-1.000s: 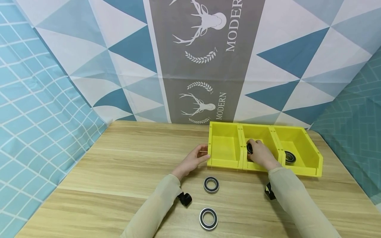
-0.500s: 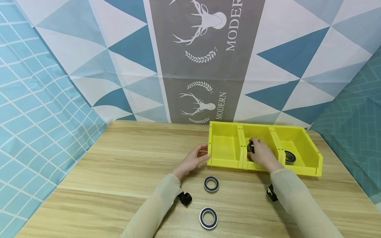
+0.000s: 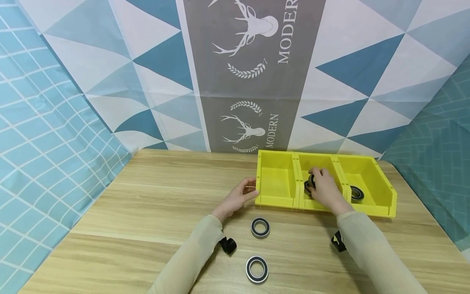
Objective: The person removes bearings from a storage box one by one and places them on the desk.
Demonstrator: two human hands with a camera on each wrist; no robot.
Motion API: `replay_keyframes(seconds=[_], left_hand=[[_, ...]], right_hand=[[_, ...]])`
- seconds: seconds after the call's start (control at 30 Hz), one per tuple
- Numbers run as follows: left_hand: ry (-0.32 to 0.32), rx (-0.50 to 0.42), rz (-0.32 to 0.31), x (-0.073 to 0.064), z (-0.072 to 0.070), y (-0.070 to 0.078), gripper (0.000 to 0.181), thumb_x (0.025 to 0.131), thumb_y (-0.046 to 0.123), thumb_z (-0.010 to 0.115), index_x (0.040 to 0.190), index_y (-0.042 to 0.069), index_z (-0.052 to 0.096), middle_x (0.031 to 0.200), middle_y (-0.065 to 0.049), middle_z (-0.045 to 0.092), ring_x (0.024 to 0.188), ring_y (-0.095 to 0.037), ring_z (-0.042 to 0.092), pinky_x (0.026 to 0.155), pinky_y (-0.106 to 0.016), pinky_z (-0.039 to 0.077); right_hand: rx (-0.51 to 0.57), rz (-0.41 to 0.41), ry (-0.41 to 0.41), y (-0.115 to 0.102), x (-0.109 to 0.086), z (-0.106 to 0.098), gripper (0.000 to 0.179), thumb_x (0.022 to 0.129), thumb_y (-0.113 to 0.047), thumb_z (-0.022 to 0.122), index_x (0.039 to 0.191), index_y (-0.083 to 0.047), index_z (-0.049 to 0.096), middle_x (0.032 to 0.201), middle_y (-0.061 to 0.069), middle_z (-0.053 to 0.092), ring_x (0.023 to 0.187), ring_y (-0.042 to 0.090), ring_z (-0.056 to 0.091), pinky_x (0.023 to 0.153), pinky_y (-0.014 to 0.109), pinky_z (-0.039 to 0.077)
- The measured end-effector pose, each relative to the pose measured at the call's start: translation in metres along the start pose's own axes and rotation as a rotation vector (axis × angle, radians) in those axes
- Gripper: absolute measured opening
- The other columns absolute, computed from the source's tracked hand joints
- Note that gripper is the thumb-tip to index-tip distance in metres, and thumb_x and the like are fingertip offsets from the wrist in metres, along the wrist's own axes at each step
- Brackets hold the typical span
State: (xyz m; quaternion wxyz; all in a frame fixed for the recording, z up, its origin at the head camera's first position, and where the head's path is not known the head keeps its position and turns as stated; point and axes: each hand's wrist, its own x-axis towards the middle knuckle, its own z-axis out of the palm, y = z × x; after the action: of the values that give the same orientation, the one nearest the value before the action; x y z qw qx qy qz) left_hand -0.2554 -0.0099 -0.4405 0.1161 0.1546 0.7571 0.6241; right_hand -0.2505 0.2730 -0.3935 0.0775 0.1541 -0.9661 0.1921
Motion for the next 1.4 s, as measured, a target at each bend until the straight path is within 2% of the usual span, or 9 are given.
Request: replay_keyframes(seconds=[0.17,0.5,0.7,1.0,1.07,1.3,1.4], left_hand=[[0.001,-0.014,0.000,0.001,0.001,-0.001,0.043,0.090,0.018,0.058,0.129,0.011,0.043,0.126,-0.008,0.048,0.118,-0.025,0.047,0.095,-0.036,0.043],[0.005,-0.014,0.006,0.001,0.000,0.001,0.042,0.090,0.018,0.057,0.129,0.010,0.043,0.126,-0.009,0.048,0.118,-0.026,0.047,0.095,-0.037,0.042],[0.000,0.004,0.004,0.001,0.001,0.000,0.043,0.090,0.020,0.057,0.129,0.011,0.042,0.127,-0.008,0.047,0.118,-0.024,0.047,0.095,-0.035,0.042],[-0.003,-0.015,0.011,0.000,0.001,-0.001,0.043,0.090,0.017,0.057,0.130,0.009,0.042,0.128,-0.010,0.047,0.119,-0.028,0.046,0.097,-0.039,0.041],[-0.008,-0.017,0.011,-0.001,0.000,0.002,0.043,0.091,0.015,0.056,0.130,0.007,0.041,0.128,-0.012,0.046,0.119,-0.030,0.045,0.097,-0.041,0.040],[-0.016,-0.007,0.018,-0.018,-0.001,0.028,0.042,0.091,0.010,0.053,0.130,0.000,0.039,0.127,-0.017,0.045,0.119,-0.033,0.044,0.097,-0.041,0.041],[-0.016,-0.015,0.024,-0.018,-0.002,0.028,0.042,0.091,0.011,0.054,0.130,0.001,0.040,0.127,-0.016,0.046,0.119,-0.033,0.045,0.097,-0.041,0.041]], right_hand=[[-0.018,-0.030,0.012,-0.003,-0.003,0.000,0.042,0.080,0.002,0.063,0.119,0.004,0.046,0.107,0.032,0.040,0.084,0.043,0.051,0.069,0.052,0.046],[-0.014,0.026,0.008,-0.013,-0.008,-0.008,0.043,0.085,-0.009,0.060,0.123,0.004,0.043,0.111,0.032,0.040,0.088,0.040,0.049,0.068,0.050,0.044],[-0.017,0.022,-0.005,-0.017,-0.012,-0.012,0.043,0.086,-0.011,0.060,0.123,0.002,0.043,0.110,0.031,0.040,0.086,0.038,0.049,0.066,0.047,0.043],[-0.048,-0.027,0.067,-0.030,-0.023,-0.017,0.042,0.083,-0.009,0.063,0.120,0.003,0.046,0.107,0.031,0.043,0.089,0.039,0.047,0.068,0.049,0.042],[-0.050,-0.051,0.068,-0.034,-0.026,-0.019,0.042,0.081,-0.007,0.064,0.118,0.002,0.048,0.105,0.030,0.044,0.087,0.038,0.048,0.067,0.048,0.042],[-0.056,-0.086,0.035,-0.046,-0.037,-0.021,0.038,0.077,-0.005,0.066,0.113,-0.001,0.053,0.105,0.025,0.047,0.090,0.036,0.049,0.073,0.049,0.045],[-0.080,-0.099,0.023,-0.052,-0.040,-0.023,0.038,0.074,-0.003,0.067,0.110,-0.002,0.056,0.103,0.023,0.049,0.089,0.034,0.050,0.072,0.048,0.045]])
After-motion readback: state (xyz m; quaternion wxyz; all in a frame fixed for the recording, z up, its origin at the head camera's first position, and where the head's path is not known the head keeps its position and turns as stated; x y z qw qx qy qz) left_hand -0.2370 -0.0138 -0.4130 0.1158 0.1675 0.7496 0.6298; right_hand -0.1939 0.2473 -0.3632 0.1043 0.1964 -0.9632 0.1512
